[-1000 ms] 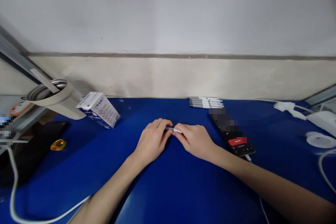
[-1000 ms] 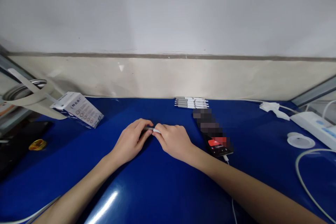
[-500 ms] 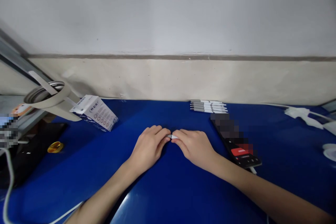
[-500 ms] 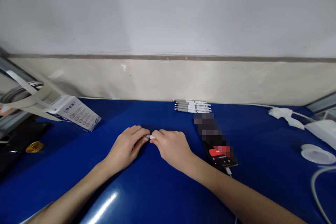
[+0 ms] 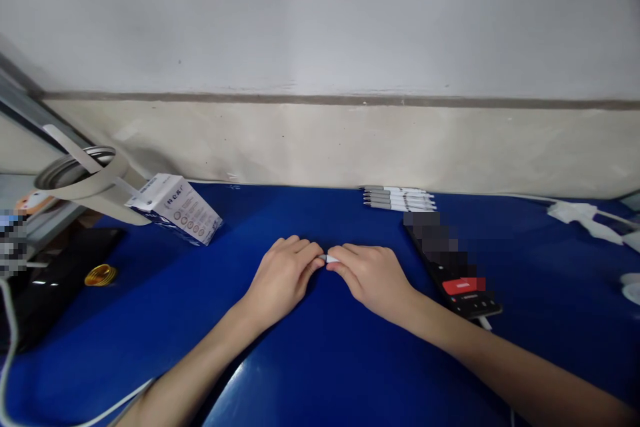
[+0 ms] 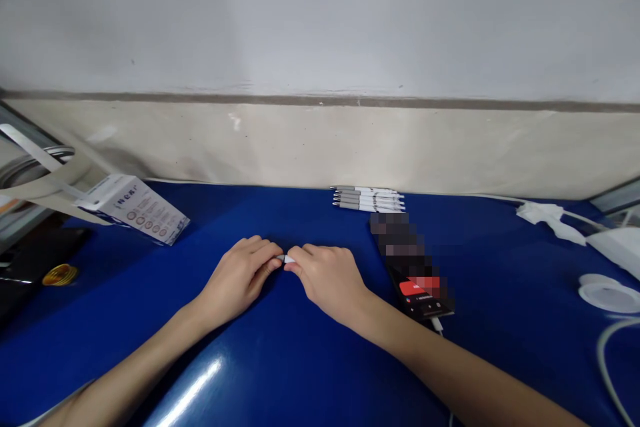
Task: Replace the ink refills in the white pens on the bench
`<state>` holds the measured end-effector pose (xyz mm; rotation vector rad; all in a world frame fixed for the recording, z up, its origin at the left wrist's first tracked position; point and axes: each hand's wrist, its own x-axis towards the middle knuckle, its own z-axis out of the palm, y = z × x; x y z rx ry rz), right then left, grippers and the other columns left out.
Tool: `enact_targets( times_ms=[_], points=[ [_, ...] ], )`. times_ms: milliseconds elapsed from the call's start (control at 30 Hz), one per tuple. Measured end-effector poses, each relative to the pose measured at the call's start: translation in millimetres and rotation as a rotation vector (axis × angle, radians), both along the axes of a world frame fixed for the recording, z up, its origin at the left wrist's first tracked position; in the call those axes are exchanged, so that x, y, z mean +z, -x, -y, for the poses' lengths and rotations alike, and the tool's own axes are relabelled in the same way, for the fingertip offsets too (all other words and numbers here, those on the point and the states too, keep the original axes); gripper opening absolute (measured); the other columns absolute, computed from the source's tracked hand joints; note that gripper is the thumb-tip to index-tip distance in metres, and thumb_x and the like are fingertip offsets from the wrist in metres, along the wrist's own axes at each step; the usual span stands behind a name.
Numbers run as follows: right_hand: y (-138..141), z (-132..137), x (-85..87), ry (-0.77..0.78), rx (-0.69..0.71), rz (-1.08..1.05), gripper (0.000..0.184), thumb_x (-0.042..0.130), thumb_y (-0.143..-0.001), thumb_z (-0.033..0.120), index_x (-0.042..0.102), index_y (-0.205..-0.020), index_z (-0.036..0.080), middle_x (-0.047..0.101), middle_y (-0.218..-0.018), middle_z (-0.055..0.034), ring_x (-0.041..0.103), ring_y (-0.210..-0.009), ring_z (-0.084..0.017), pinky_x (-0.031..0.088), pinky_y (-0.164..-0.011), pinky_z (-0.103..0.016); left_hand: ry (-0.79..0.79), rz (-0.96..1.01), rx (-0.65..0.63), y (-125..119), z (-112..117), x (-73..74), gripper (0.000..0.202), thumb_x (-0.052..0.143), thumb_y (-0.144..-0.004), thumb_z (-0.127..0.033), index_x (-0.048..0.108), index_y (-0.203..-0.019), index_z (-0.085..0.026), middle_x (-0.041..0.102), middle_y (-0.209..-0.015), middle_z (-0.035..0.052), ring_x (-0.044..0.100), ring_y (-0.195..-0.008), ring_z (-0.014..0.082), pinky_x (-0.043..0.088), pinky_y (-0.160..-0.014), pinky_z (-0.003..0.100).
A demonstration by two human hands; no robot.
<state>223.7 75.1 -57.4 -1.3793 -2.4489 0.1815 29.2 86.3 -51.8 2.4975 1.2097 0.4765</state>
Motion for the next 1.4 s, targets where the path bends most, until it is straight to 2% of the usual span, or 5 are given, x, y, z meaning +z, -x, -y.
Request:
enact_targets(
  times_ms=[400, 667, 967, 1167, 1400],
  points=[
    [0.4, 0.4, -0.3, -0.114, 0.021, 0.012, 0.029, 0.041, -0.098, 0.028, 0.059, -0.077, 0.02, 0.06, -0.067, 0.0014, 0.049, -0.061, -0.014, 0.028, -0.065, -0.029, 0.009, -0.039, 0.03, -0.7, 0.1, -1.6, 0.04, 0.026, -0.101, -0.039, 0.052, -0.077, -0.018, 0.056, -0.068, 0.0002, 0.05, -0.066, 0.0165, 0.032, -0.068, 0.032],
    [0.8, -1.5, -1.6, -0.046, -0.005, 0.016, 0.021, 0.04, -0.098, 0.026, 0.058, -0.089, 0.02, 0.063, -0.077, 0.0001, 0.054, -0.069, -0.015, 0.03, -0.067, -0.029, 0.024, 0.13, 0.081, -1.9, 4.9, 0.1, 0.015, 0.044, -0.097, -0.031, 0.047, -0.109, -0.023, 0.062, -0.092, 0.0002, 0.057, -0.082, 0.0183, 0.037, -0.075, 0.033],
    [2.1, 0.0, 0.4, -0.052, 0.001, 0.025, 0.026, 0.038, -0.099, 0.03, 0.055, -0.082, 0.02, 0.062, -0.074, -0.0002, 0.052, -0.067, -0.015, 0.03, -0.067, -0.029, 0.006, 0.106, 0.089, -2.2, 3.9, -1.5, 0.021, 0.035, -0.099, -0.029, 0.054, -0.092, -0.021, 0.062, -0.085, 0.0018, 0.056, -0.08, 0.0185, 0.039, -0.073, 0.033],
    [1.9, -1.4, -1.3, -0.039, 0.004, -0.003, 0.024, 0.038, -0.099, 0.028, 0.058, -0.089, 0.02, 0.065, -0.08, -0.0014, 0.055, -0.07, -0.015, 0.031, -0.068, -0.029, 0.011, 0.146, 0.087, -2.7, 6.3, 2.4, 0.016, 0.043, -0.096, -0.029, 0.049, -0.11, -0.023, 0.063, -0.097, 0.0021, 0.057, -0.086, 0.0194, 0.041, -0.076, 0.034],
    [2.1, -0.1, -1.1, -0.023, 0.006, 0.011, 0.024, 0.038, -0.099, 0.029, 0.057, -0.088, 0.02, 0.064, -0.079, -0.0009, 0.055, -0.071, -0.015, 0.031, -0.069, -0.03, 0.006, 0.13, 0.072, -2.8, 5.8, 1.9, 0.014, 0.039, -0.097, -0.026, 0.052, -0.102, -0.022, 0.063, -0.091, 0.0016, 0.057, -0.083, 0.0188, 0.04, -0.075, 0.033]
  ],
)
